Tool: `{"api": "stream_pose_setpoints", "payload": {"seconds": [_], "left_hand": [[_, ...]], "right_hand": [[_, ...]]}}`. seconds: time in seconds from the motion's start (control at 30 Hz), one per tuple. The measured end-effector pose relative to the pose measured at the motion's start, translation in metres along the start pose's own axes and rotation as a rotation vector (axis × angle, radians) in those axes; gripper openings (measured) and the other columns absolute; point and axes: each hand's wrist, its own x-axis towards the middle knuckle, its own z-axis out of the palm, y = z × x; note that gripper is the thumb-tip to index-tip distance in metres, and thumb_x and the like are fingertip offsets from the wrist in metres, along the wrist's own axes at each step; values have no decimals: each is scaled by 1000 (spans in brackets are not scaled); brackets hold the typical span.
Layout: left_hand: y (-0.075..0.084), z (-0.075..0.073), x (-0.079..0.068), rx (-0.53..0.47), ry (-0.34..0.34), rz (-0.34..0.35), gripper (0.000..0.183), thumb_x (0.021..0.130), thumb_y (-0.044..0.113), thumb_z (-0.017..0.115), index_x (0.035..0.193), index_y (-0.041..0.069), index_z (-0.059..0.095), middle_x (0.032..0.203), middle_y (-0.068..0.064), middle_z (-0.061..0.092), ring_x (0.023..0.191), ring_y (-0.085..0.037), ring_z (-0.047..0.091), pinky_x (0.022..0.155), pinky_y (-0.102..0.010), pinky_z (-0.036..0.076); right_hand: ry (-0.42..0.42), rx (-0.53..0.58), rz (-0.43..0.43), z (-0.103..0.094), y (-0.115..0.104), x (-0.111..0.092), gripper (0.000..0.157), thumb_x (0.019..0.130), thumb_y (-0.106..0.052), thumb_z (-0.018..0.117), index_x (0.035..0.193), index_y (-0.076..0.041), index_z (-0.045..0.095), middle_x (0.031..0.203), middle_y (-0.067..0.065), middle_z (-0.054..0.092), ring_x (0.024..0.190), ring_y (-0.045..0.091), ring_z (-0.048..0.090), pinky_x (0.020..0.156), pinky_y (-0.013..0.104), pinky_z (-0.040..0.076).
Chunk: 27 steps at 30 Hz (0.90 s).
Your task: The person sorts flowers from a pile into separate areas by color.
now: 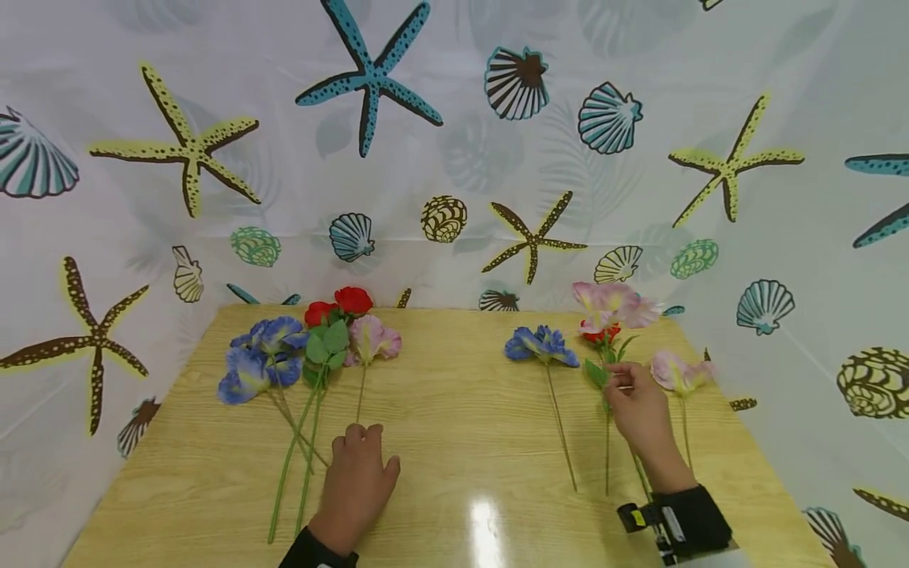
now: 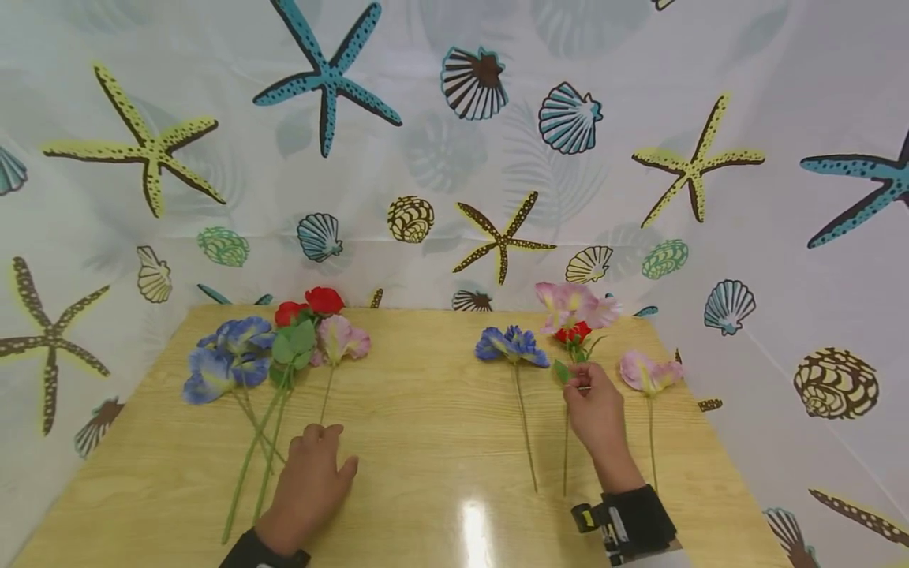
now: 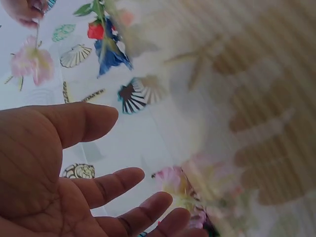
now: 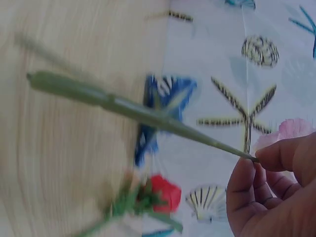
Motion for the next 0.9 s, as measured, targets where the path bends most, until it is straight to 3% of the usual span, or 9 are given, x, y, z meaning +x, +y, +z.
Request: {"api": "stream_pose_setpoints", "payload": {"seconds": [0.17, 0.33, 0.57, 0.73, 0.9], "left_hand": [[-13, -1, 9, 57, -5, -28, 51, 82, 23, 62, 120, -7, 47, 111, -32, 43, 91, -46, 45, 68, -51, 47], [-22, -4, 14, 115, 30, 13, 49, 81, 18, 63, 116, -12, 46, 102, -34, 46, 82, -44, 48, 68, -53, 47], [-33, 0, 20, 185, 104, 61, 39, 79, 10, 63, 108, -11, 49, 89, -31, 51, 75, -43, 50, 65, -52, 48], [-38, 5, 23, 186, 193, 119, 18, 82, -5, 51, 99, -11, 53, 79, -28, 52, 62, -40, 50, 54, -50, 49], [-37, 5, 27, 155, 155, 99, 21, 83, -7, 47, 104, -11, 53, 80, -28, 53, 58, -39, 52, 50, -49, 49]], "right_hand": [[29, -110, 56, -51, 27, 9, 34, 89, -12, 45, 121, 0, 48, 100, 19, 54, 77, 25, 57, 54, 32, 51], [69, -219, 109, -82, 54, 19, 37, 88, -12, 43, 121, 3, 48, 101, 22, 54, 72, 27, 53, 50, 34, 45], [80, -254, 221, -86, 95, 28, 34, 85, -15, 44, 114, 2, 51, 99, 22, 55, 72, 28, 51, 50, 42, 46], [51, -308, 211, -89, 112, 29, 35, 85, -12, 43, 114, 6, 49, 100, 30, 54, 71, 33, 52, 51, 44, 44], [56, -356, 199, -94, 122, 29, 34, 84, -8, 43, 111, 11, 50, 100, 36, 53, 71, 38, 52, 54, 47, 45]]}}
